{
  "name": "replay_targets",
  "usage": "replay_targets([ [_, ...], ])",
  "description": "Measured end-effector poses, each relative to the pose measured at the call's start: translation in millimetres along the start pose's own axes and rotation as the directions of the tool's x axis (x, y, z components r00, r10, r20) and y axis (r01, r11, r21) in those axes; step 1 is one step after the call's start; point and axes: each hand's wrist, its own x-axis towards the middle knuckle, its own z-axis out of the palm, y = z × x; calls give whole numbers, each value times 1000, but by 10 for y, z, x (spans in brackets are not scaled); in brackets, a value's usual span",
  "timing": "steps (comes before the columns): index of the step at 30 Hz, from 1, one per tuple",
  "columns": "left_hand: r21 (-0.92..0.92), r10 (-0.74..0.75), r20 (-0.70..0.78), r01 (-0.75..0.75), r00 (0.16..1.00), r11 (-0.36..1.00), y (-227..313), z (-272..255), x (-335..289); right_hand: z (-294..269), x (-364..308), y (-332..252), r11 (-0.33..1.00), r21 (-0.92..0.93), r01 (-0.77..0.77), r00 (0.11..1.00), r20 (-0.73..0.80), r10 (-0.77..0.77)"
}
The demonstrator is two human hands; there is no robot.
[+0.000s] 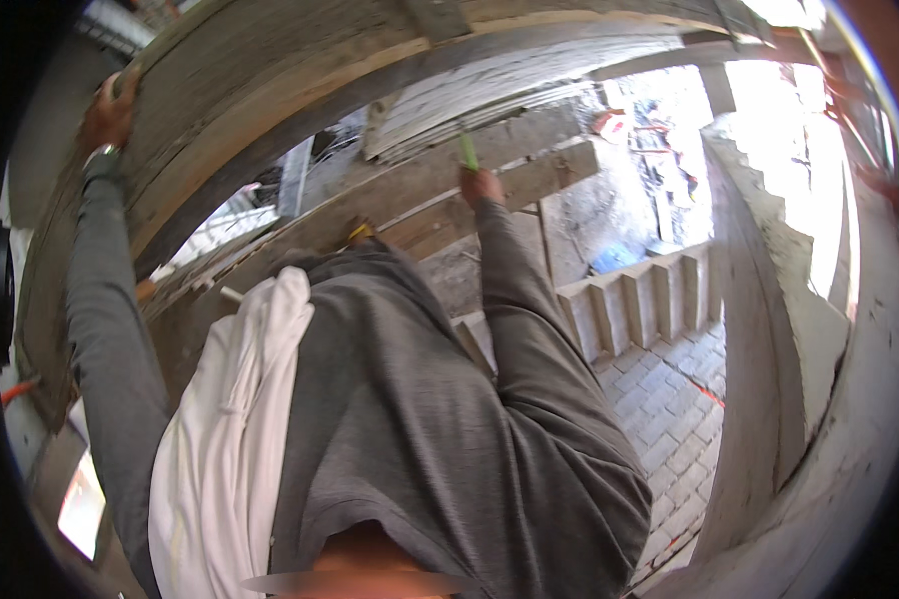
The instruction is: The person uses a green-handled pry bar to remove nails from a large wooden beam. They repeatedly position the tool under nail heads and lever them out, working along the length of the beam in a construction setting.
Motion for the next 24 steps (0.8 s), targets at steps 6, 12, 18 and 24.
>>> replay_targets([
  [6, -16, 51, -71, -52, 996, 998, 157, -151, -89, 712, -1127, 873, 964, -31, -263, 917, 303, 260],
  [12, -42, 47, -85, -51, 995, 998, 28, -4, -34, 1150, -2152, 924, 968, -21, -251, 783, 583, 216],
  [18, -131, 81, -77, -90, 994, 987, 90, 50, -14, 1189, -1779, 888, 984, -46, -173, 808, 564, 169],
  [24, -35, 1, -62, -3, 998, 999, 259, -155, -189, 979, -955, 949, 914, -140, 380, 825, 499, -266],
])
